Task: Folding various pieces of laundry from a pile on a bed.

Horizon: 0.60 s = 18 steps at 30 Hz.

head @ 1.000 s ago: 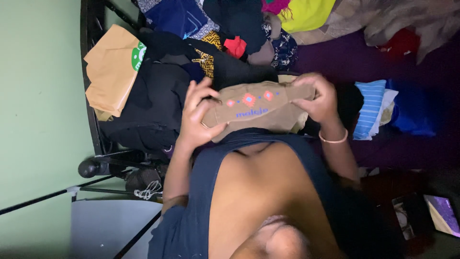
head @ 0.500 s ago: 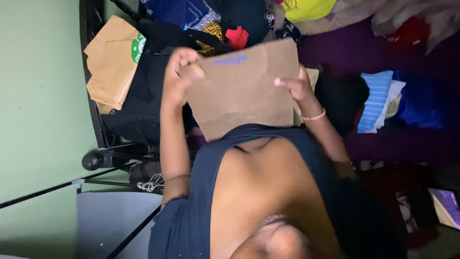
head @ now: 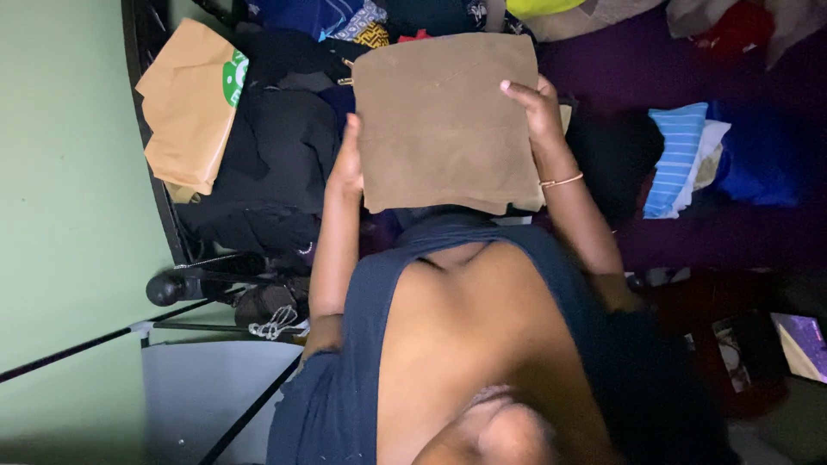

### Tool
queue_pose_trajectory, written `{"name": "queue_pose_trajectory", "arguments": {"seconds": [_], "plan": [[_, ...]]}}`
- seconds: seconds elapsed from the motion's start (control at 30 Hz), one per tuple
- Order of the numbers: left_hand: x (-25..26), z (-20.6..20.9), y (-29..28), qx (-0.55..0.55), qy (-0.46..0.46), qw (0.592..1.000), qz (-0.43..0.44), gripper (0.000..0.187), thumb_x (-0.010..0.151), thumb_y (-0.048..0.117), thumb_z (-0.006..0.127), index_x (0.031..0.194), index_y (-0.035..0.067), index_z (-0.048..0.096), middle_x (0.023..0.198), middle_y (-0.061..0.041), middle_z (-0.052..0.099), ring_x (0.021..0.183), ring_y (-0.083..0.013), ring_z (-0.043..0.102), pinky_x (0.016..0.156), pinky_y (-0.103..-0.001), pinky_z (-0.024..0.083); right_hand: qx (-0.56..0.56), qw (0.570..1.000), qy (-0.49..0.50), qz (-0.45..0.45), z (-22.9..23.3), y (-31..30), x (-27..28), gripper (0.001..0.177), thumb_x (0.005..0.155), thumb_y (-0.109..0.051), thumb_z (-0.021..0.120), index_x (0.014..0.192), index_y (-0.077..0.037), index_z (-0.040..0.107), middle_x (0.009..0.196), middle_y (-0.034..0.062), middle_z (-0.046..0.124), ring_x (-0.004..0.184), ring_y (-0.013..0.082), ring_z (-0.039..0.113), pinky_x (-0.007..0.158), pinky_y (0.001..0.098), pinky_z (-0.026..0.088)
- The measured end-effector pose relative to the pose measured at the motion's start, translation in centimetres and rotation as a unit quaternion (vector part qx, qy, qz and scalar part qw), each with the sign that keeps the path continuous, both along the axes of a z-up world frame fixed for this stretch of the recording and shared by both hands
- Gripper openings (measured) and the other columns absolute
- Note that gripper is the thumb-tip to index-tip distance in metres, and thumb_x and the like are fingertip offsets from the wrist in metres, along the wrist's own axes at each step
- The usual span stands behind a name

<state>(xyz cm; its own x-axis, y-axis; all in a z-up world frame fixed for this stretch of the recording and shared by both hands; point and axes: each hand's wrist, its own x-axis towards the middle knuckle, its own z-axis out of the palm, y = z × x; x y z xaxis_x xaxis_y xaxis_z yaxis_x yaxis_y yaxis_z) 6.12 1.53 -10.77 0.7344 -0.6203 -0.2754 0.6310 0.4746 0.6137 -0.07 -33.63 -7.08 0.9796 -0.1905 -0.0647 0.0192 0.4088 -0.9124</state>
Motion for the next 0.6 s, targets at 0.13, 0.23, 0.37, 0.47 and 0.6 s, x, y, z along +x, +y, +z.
{"name": "queue_pose_trajectory", "arguments": {"seconds": [0.13,0.23,0.37,0.47,0.6], "plan": [[-0.5,1.9,-1.2,0.103,0.001,0.994,0.018,0.079,0.086,0.043,0.075,0.145,0.0,0.047,0.138,-0.019,0.058,0.124,-0.031,0.059,0.105,-0.046,0.051,-0.052,0.995,0.08,-0.016,-0.4,-0.5,0.1,0.043,0.087,-0.027,0.077,0.119,0.001,0.07,0.106,0.012,0.074,0.094,0.0191,0.073,0.086,0.0331,0.058],[-1.0,4.0,-2.1,0.123,0.045,0.991,0.036,0.063,0.082,0.029,0.076,0.133,-0.002,0.056,0.12,-0.019,0.065,0.108,-0.0304,0.065,0.094,-0.044,0.056,-0.068,0.988,0.135,-0.008,0.3,-0.5,-0.3,0.042,0.088,-0.031,0.076,0.114,0.002,0.073,0.102,0.0122,0.075,0.09,0.0201,0.074,0.083,0.0328,0.058],[-1.6,4.6,-2.2,0.153,0.043,0.985,0.068,0.05,0.082,0.026,0.073,0.122,-0.003,0.063,0.109,-0.017,0.07,0.097,-0.0283,0.068,0.087,-0.041,0.056,-0.095,0.988,0.123,0.013,-3.0,-1.1,0.0,0.052,0.09,-0.032,0.078,0.126,0.003,0.065,0.116,0.016,0.071,0.101,0.0231,0.071,0.089,0.035,0.058],[-2.5,7.2,-3.2,0.178,0.025,0.979,0.092,0.046,0.08,0.026,0.073,0.116,-0.001,0.066,0.106,-0.015,0.071,0.095,-0.0271,0.069,0.086,-0.04,0.056,-0.277,0.956,0.097,0.006,-3.0,-1.3,-0.7,0.068,0.092,-0.036,0.078,0.14,0.003,0.049,0.135,0.0225,0.058,0.12,0.03,0.062,0.099,0.0405,0.054],[-3.1,5.3,-3.5,0.139,0.01,0.983,0.121,0.041,0.08,0.021,0.073,0.116,0.001,0.065,0.109,-0.014,0.07,0.101,-0.0265,0.068,0.092,-0.04,0.055,-0.533,0.841,-0.05,0.077,-1.7,0.4,-4.0,0.089,0.099,-0.043,0.075,0.162,0.002,0.03,0.165,0.0306,0.032,0.153,0.0434,0.032,0.124,0.0521,0.03]]}}
